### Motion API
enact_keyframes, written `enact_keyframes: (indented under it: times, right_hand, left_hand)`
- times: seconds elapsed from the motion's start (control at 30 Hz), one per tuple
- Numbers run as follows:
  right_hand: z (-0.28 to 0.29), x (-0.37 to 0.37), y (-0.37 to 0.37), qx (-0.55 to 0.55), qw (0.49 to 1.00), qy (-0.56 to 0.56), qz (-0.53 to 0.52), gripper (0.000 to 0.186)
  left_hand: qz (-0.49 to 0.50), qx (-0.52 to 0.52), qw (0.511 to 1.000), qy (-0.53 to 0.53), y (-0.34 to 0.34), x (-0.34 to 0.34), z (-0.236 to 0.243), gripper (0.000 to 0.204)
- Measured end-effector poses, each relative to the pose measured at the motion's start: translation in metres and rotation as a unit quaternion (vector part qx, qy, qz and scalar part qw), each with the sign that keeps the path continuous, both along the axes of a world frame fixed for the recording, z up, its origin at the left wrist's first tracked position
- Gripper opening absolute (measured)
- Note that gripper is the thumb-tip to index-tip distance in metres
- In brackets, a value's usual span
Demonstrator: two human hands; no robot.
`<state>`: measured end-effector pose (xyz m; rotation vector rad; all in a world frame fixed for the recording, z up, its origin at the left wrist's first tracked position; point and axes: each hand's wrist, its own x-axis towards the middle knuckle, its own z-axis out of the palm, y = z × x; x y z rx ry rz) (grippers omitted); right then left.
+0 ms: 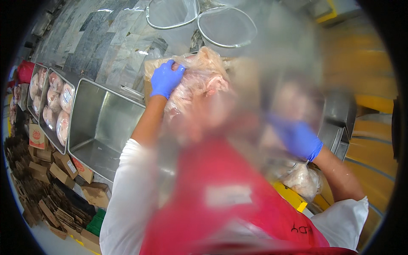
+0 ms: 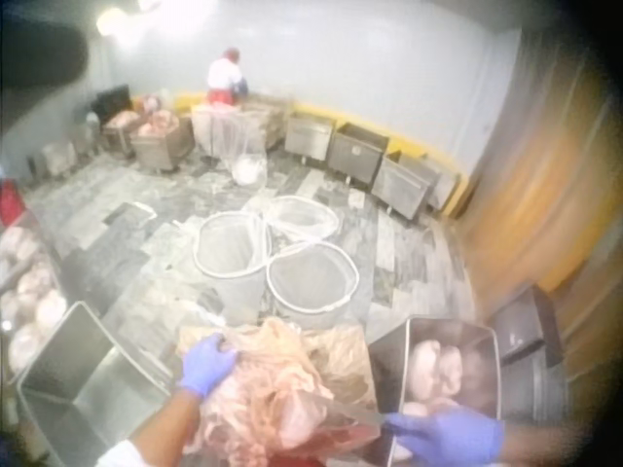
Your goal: The person trims fat and connective tissue from a large piece of raw meat using a knife. The person repeatedly cuts and removes sections of fat, placing trimmed pieces into a nearby container.
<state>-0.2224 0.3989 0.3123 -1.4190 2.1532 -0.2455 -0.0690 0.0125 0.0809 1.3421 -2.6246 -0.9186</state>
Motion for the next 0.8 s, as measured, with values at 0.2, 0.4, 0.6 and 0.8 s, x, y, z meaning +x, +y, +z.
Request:
enact_keyframes:
  times: [0.2,0.4,0.6,0.8]
  right_hand:
    - [0.008,0.003,-0.045,0.098,0.995,0.003,0.004,0.042]
    - [-0.078,0.059,0.002,-0.001,0.988,0.039,-0.151,0.05]
    - [-0.181,0.099,0.047,-0.134,0.963,0.04,-0.229,0.058]
    - [-0.253,0.124,0.056,-0.207,0.945,0.066,-0.246,0.06]
  left_hand:
    - [0.004,-0.051,0.998,0.023,0.006,0.006,-0.007,0.068]
    - [0.023,-0.007,1.0,-0.004,0.017,-0.005,0.009,0.07]
    - [0.024,0.01,0.999,-0.038,0.01,-0.004,0.021,0.073]
    - [0.029,-0.002,0.998,-0.054,0.007,-0.007,0.017,0.074]
